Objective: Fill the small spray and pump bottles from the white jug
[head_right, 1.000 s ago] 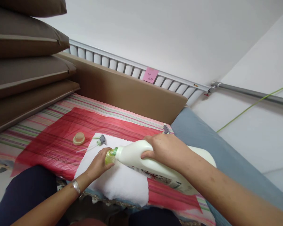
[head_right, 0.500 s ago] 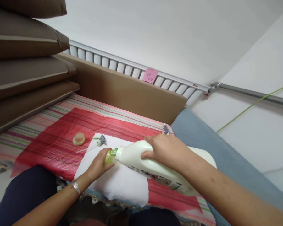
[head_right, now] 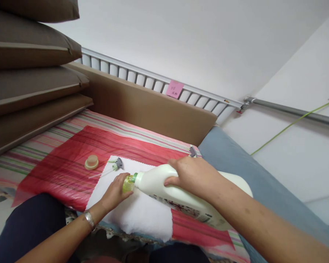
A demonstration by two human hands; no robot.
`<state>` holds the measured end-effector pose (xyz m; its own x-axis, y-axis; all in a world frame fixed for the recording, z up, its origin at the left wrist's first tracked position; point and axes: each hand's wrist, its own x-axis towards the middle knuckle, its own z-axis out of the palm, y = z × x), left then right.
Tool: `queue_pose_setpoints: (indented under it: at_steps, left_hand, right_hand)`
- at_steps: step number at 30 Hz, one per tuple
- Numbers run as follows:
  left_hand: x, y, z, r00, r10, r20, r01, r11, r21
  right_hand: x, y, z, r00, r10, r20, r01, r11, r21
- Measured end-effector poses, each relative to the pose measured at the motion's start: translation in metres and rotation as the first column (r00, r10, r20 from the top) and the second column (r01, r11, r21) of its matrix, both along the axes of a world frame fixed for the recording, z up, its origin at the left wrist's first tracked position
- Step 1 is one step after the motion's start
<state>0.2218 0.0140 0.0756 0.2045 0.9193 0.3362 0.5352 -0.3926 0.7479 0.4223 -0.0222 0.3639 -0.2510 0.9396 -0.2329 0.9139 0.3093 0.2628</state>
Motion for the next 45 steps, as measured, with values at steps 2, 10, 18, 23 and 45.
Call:
queue_pose_setpoints:
  at_steps: [2, 10, 18, 23, 45]
  left_hand:
    - [0.0001, 0.0003, -0.0003, 1.000, -0.004, -0.005, 0.004, 1.000, -0.005]
    - [0.0004, 0.0000, 0.0010, 1.000, -0.010, -0.028, 0.010, 1.000, -0.008]
    - [0.0003, 0.0001, -0.0001, 0.999, -0.005, -0.035, 0.005, 1.000, 0.006]
    - [0.0002, 0.0003, -0.0005, 0.999, -0.010, -0.039, 0.010, 1.000, -0.002]
    - [0.0001, -0.0007, 0.0006, 1.000, -0.011, -0.020, 0.011, 1.000, 0.004]
  right_hand:
    - [0.0002, 0.0002, 0.0001, 1.000, -0.001, 0.001, 0.001, 1.000, 0.003]
    - [0.0006, 0.0023, -0.0015, 1.000, 0.000, 0.013, 0.000, 1.000, 0.010]
    - [-0.0005, 0.0024, -0.0006, 1.000, -0.014, 0.006, 0.014, 1.000, 0.000]
    - [-0.0003, 0.0030, -0.0010, 1.000, -0.011, 0.011, 0.011, 1.000, -0.001]
    - [-0.0025, 0.0009, 0.0016, 0.999, 0.036, 0.025, -0.036, 0.999, 0.021]
